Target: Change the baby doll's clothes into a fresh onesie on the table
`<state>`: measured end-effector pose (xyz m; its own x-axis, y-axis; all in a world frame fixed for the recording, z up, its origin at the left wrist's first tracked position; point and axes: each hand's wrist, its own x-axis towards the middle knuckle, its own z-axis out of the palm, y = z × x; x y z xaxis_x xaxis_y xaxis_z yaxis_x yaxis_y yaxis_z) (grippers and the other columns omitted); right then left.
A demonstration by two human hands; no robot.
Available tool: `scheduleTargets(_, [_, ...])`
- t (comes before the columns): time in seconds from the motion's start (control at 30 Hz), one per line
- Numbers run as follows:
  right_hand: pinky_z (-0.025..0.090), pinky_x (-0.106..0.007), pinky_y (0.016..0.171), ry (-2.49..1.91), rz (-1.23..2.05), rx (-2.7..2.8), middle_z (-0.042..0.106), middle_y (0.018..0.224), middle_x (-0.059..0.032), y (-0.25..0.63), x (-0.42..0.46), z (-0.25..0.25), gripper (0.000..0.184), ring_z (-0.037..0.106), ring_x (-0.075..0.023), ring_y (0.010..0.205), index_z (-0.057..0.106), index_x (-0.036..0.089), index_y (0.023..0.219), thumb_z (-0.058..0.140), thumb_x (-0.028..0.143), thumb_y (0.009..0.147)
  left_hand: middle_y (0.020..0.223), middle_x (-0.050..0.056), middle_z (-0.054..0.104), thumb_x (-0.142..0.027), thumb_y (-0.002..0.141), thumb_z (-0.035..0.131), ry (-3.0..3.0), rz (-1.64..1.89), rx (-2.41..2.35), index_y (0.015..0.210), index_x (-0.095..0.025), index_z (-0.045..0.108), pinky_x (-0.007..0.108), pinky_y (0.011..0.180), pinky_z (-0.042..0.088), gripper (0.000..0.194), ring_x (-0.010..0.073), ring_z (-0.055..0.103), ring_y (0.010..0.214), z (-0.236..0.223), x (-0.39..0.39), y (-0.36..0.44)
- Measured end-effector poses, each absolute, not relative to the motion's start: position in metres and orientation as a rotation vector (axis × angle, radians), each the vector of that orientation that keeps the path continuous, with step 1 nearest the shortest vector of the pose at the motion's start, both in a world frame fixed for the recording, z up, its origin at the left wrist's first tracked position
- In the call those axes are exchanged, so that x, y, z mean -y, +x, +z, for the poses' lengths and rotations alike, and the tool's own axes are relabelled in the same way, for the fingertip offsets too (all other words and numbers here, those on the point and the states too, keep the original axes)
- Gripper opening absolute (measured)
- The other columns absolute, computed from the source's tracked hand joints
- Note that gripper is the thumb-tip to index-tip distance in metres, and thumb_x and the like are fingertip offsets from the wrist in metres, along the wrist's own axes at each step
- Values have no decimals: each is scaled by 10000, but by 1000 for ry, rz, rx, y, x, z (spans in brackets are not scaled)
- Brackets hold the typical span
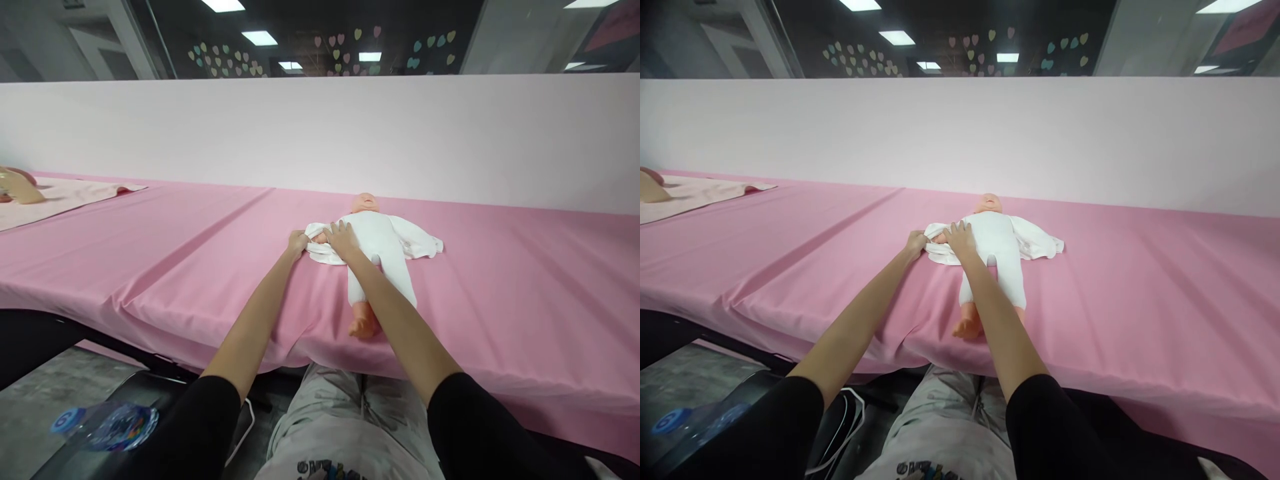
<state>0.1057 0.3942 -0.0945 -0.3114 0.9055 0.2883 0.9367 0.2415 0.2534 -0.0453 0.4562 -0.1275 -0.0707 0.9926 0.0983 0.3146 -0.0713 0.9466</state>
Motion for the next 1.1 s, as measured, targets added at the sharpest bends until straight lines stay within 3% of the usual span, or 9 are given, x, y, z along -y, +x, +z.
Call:
scheduleTargets(0.2, [210,-485,1040,-1763,-522,2324,386,1374,-160,106,-388,-91,471,298,-328,1285,400,132,1325,194,133,901,524,-1,565,-68,496,470,1323,1191,-1257,623,-122,593,242,512,415,185,131,536,513,-126,-456,-45])
scheduleTargets(0.47, [239,-486,1036,-1640,-367,2288,330,1424,-131,109,-389,-90,505,267,-323,1297,390,152,1334,295,42,850,518,7,575,-71,484,491,1267,1260,-1199,628,-116,589,255,507,421,180,145,539,499,-126,-455,-41])
scheduleTargets(0.57, [282,-469,1019,-1507,-268,2183,406,1366,-124,111,-398,-95,500,341,-296,1244,431,147,1286,312,19,817,553,11,591,-83,496,507,1301,1304,-1194,663,-113,603,254,521,427,195,151,551,529,-128,-454,-39])
scheduleTargets(0.67, [358,-370,972,-1348,-125,1973,530,1210,-106,114,-407,-98,442,455,-218,1107,474,134,1193,297,23,804,687,23,644,-93,520,535,1350,1385,-1219,797,-119,634,260,589,455,295,171,591,644,-130,-452,-39])
scheduleTargets(0.8, [373,-286,958,-1294,-57,1875,542,1197,-93,116,-412,-99,390,469,-169,1098,453,115,1183,329,59,817,928,80,669,-148,582,612,1483,1465,-1348,961,-132,632,311,775,453,380,247,599,908,-130,-446,-38])
scheduleTargets(0.9, [354,-355,980,-1438,-81,1868,595,1100,-115,114,-407,-97,350,512,-196,1045,465,99,1175,326,102,853,1031,166,648,-247,719,572,1765,1294,-1595,1078,-100,592,367,856,423,388,311,576,1015,-127,-440,-31])
scheduleTargets(0.97, [230,-486,1046,-1612,-220,1816,604,1086,-138,111,-402,-95,348,486,-245,1097,505,107,1150,320,102,855,1140,218,596,-272,760,547,1898,1177,-1678,1167,-72,537,388,893,406,454,341,541,1088,-126,-435,-23])
scheduleTargets(1.03, [80,-593,1047,-1796,-384,1646,531,1222,-184,109,-399,-94,367,364,-319,1229,516,95,1168,346,121,843,1272,263,491,-289,763,554,2010,1090,-1696,1239,-34,471,412,945,372,546,370,464,1181,-125,-430,-15])
scheduleTargets(1.1, [72,-613,1027,-1962,-419,1452,396,1354,-239,108,-398,-91,406,253,-375,1291,497,44,1204,378,183,842,1358,302,372,-323,793,520,2166,958,-1761,1292,22,393,433,986,334,620,389,369,1257,-126,-423,-7])
